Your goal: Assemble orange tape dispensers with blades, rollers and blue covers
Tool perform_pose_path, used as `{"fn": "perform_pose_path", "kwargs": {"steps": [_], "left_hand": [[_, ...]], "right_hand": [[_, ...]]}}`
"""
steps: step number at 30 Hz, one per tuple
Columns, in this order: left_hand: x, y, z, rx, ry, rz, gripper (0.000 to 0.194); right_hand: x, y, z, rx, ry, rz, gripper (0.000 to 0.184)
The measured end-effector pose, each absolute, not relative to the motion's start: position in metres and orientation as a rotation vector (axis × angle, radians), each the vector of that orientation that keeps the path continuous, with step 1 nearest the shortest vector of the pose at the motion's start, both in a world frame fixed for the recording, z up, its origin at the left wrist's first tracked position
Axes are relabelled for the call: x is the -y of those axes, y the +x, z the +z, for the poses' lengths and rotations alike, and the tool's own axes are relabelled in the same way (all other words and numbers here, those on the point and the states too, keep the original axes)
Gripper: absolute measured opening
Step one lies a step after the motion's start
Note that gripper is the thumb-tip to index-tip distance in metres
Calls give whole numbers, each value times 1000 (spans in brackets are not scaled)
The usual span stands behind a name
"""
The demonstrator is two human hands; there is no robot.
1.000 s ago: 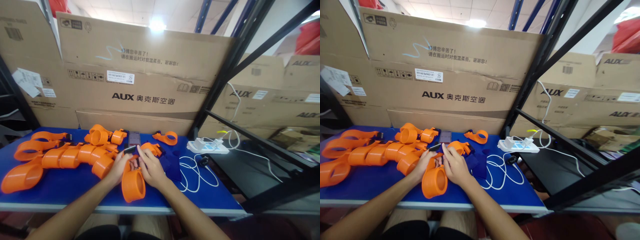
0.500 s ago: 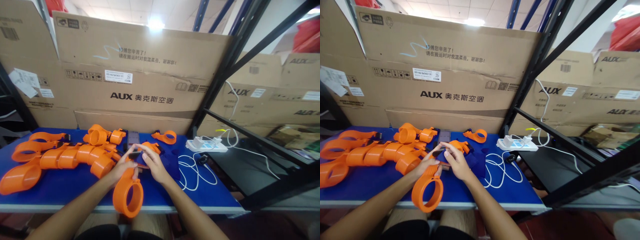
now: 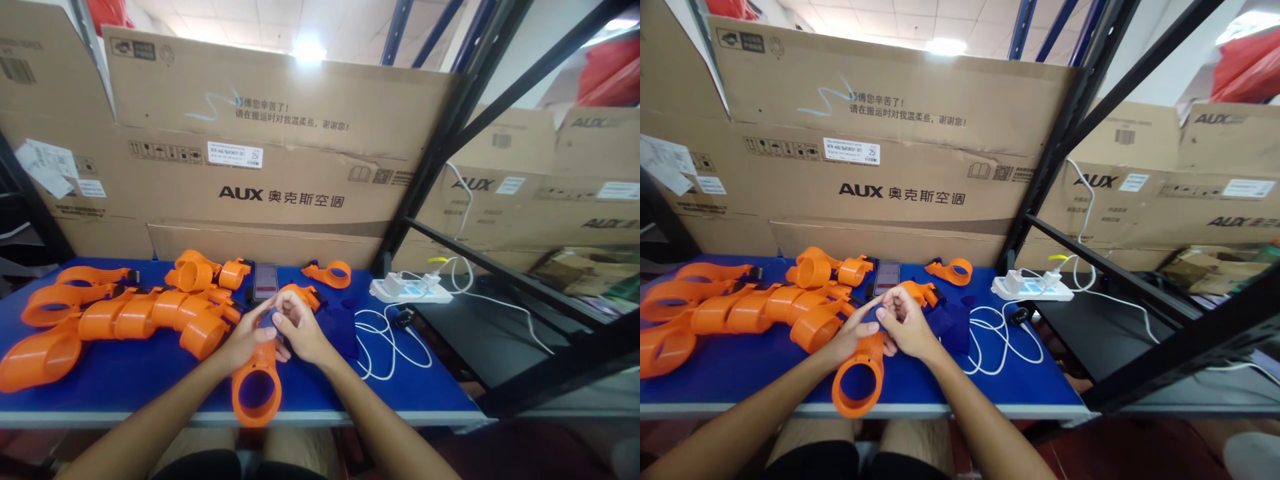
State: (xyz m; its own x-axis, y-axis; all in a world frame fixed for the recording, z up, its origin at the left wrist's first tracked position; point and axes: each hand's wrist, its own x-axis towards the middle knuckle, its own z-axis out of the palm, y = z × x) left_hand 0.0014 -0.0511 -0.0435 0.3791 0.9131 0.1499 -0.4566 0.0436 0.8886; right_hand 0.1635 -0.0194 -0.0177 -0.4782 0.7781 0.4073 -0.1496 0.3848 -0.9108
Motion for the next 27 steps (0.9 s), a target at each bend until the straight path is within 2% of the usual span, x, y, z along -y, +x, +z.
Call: {"fn": "perform_pose_path", "kwargs": {"steps": [5, 13, 17, 20, 23, 25, 27], "left_hand": [[48, 1, -43, -540, 1112, 1146, 90], [43, 0, -51, -449, 1081, 1150, 74], [42, -3, -43, -343, 956, 1197, 73], [43, -5, -38, -315, 869, 1244, 62], [43, -7, -39, -334, 782, 1274, 53], [41, -7, -41, -346, 746, 1275, 53], [40, -7, -42, -353, 735, 1272, 59]], "right_hand": [[21, 163, -17, 1724, -620, 1181, 37], [24, 166, -14, 1762, -603, 1110, 38], [23, 181, -7, 1798, -723, 624, 39], [26, 200, 0, 1858, -851, 299, 35], [34, 219, 4, 2172, -1033, 46, 25], [42, 230, 3, 2362, -1160, -90, 21], [48, 236, -1, 2477, -1240, -177, 36]]}}
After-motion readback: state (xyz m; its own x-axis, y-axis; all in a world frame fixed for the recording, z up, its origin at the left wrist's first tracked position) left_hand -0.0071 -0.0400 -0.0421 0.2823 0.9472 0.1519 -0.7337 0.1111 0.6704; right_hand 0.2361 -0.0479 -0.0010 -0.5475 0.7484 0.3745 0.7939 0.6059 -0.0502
